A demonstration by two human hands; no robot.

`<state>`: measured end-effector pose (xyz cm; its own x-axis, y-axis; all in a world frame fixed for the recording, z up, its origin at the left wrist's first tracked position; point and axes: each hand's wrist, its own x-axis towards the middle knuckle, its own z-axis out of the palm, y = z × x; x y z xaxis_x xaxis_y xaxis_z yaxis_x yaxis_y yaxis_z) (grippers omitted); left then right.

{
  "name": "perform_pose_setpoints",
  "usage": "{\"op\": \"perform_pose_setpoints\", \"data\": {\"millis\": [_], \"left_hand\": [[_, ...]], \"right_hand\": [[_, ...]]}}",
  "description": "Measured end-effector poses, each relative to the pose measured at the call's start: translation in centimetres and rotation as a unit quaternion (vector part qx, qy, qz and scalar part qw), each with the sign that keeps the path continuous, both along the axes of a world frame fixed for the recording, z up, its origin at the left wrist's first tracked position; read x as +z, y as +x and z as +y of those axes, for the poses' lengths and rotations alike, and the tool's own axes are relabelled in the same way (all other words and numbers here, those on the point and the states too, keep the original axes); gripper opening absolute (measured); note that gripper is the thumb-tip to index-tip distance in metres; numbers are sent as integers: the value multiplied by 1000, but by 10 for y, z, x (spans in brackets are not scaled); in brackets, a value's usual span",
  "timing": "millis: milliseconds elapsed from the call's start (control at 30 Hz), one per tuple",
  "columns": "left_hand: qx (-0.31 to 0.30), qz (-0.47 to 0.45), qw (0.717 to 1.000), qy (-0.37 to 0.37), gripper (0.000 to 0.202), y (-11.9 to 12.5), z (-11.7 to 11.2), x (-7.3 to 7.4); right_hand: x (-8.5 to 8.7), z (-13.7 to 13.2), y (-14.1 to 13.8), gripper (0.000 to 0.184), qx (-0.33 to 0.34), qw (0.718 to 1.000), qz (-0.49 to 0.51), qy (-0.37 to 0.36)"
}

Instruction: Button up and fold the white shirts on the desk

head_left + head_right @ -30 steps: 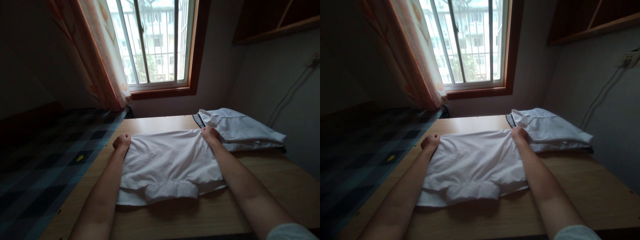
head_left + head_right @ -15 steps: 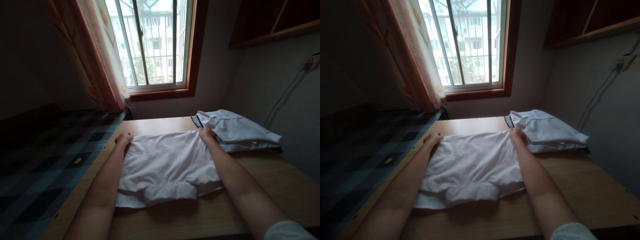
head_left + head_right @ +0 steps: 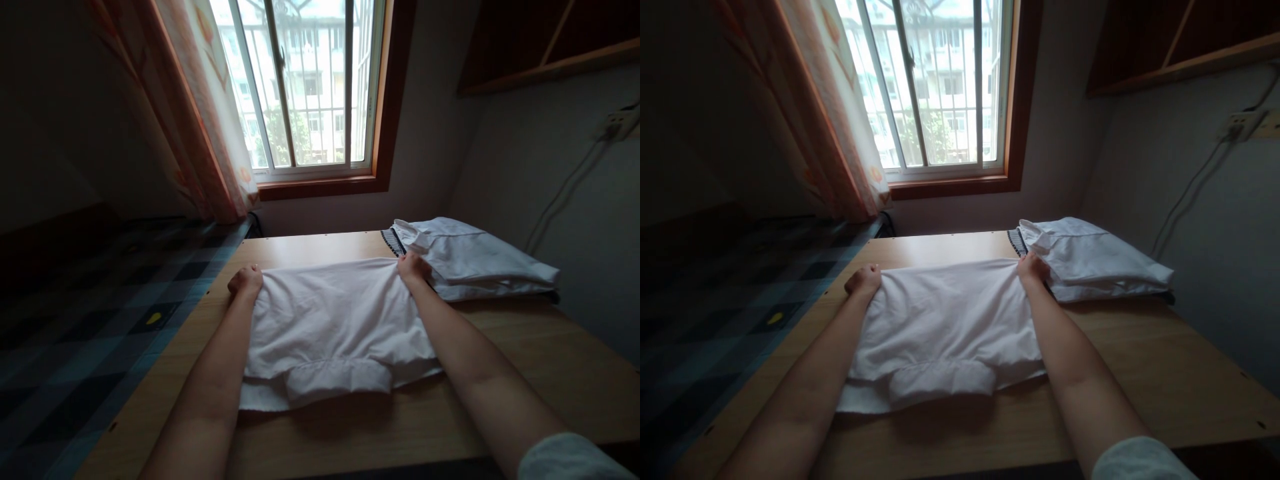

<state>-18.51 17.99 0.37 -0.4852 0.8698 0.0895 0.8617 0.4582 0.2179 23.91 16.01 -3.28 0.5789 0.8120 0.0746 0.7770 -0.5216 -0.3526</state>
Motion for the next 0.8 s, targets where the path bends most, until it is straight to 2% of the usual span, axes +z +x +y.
{"op": "perform_pose_setpoints", "data": {"millis": [133, 200, 267, 367, 433, 500, 600, 700, 800], "left_hand": [[-10, 14, 1000, 0, 53, -3, -6, 8], [-32, 55, 998, 29, 53, -4, -16, 10], [-96, 117, 986, 74, 53, 3, -29, 7], [-230, 155, 955, 104, 51, 29, -47, -7], [-304, 131, 941, 74, 50, 50, -55, -19], [-343, 102, 933, 18, 51, 63, -59, -29], [-319, 86, 943, -38, 55, 59, -58, -35], [-275, 95, 955, -46, 59, 37, -52, -34], [-271, 103, 956, -42, 61, 24, -49, -30]], "right_hand": [[13, -8, 9, 44, 53, 998, 15, -19], [20, -20, 13, 45, 98, 995, -23, -19], [22, -38, 8, 48, 143, 986, -88, -11], [15, -68, -20, 48, 241, 957, -159, 40], [3, -85, -48, 48, 330, 927, -166, 71], [-13, -97, -71, 50, 372, 914, -147, 69], [-32, -108, -78, 55, 356, 925, -123, 46], [-43, -115, -53, 59, 338, 932, -124, 42], [-45, -121, -23, 57, 336, 931, -139, 42]]}}
